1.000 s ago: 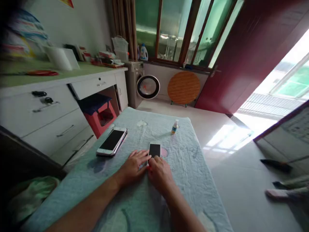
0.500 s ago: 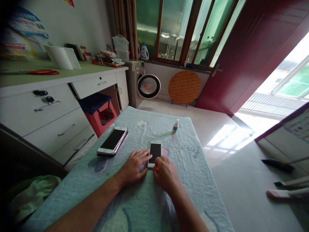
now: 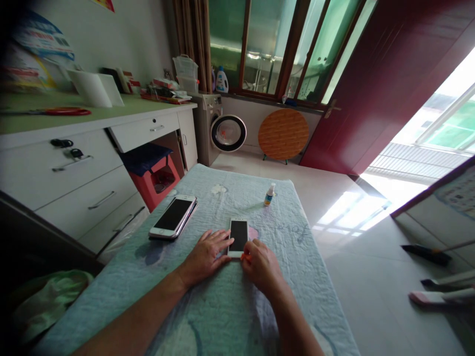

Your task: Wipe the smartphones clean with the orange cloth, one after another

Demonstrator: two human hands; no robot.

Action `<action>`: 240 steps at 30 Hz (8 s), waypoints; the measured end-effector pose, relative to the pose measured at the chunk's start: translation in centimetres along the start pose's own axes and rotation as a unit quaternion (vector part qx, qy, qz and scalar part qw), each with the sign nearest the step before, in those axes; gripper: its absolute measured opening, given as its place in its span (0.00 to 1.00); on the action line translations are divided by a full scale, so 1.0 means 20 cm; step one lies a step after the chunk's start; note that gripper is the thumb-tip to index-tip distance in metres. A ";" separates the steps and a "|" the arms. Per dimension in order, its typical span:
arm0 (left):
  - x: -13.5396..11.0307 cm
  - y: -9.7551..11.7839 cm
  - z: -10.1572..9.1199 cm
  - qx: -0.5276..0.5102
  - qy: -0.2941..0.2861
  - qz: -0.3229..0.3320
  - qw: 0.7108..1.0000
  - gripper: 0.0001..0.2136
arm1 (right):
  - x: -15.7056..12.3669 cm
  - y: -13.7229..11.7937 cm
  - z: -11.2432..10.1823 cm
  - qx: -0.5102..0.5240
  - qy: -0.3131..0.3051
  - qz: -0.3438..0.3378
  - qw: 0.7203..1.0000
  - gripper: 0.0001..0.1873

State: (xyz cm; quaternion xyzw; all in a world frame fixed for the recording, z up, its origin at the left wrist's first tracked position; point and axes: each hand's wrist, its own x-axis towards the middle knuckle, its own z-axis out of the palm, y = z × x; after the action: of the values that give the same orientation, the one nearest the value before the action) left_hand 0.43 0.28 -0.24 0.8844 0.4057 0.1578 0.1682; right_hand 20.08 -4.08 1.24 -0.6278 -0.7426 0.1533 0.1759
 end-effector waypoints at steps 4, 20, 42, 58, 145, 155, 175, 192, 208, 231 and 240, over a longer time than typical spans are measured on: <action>0.00 0.00 0.00 0.003 0.001 -0.001 1.000 0.20 | -0.01 0.06 -0.04 0.003 0.002 0.018 1.000 0.03; -0.03 -0.02 0.00 -0.029 0.062 0.020 0.997 0.21 | 0.01 -0.03 0.02 0.115 0.033 -0.066 0.991 0.02; -0.03 -0.01 -0.02 -0.052 0.050 0.017 0.997 0.20 | 0.48 0.04 0.04 0.004 0.056 -0.010 0.998 0.09; -0.04 -0.03 0.02 -0.087 0.095 0.021 0.992 0.22 | 0.17 -0.08 0.03 0.053 0.006 -0.109 0.993 0.11; -0.03 -0.03 0.00 -0.100 0.072 0.015 0.992 0.22 | 0.02 -0.07 0.00 0.051 0.010 -0.143 0.988 0.16; -0.03 -0.02 -0.01 -0.105 0.072 0.008 0.992 0.22 | 0.03 -0.04 -0.01 0.077 0.009 -0.133 0.988 0.08; -0.03 -0.02 -0.01 -0.106 0.073 0.008 0.992 0.20 | 0.03 -0.04 -0.02 0.044 0.014 -0.137 0.990 0.15; -0.03 -0.03 0.00 -0.103 0.071 0.010 0.992 0.21 | 0.02 -0.03 -0.04 0.059 0.023 -0.128 0.990 0.05; -0.03 -0.04 0.00 -0.104 0.066 0.010 0.992 0.22 | 0.03 0.00 -0.01 0.081 0.047 -0.104 0.990 0.23; -0.03 -0.04 0.01 -0.107 0.069 0.012 0.992 0.22 | 0.04 -0.01 0.02 0.102 0.017 -0.145 0.984 0.09; -0.03 -0.03 0.00 -0.112 0.078 0.002 0.991 0.18 | 0.03 -0.12 0.05 0.107 -0.002 -0.183 0.977 0.08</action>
State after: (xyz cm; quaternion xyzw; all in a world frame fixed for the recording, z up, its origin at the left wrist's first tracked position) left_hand -0.29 0.19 -0.53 0.8460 0.3952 0.2709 0.2340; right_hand 17.50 -3.81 1.53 -0.4582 -0.8247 0.1985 0.2655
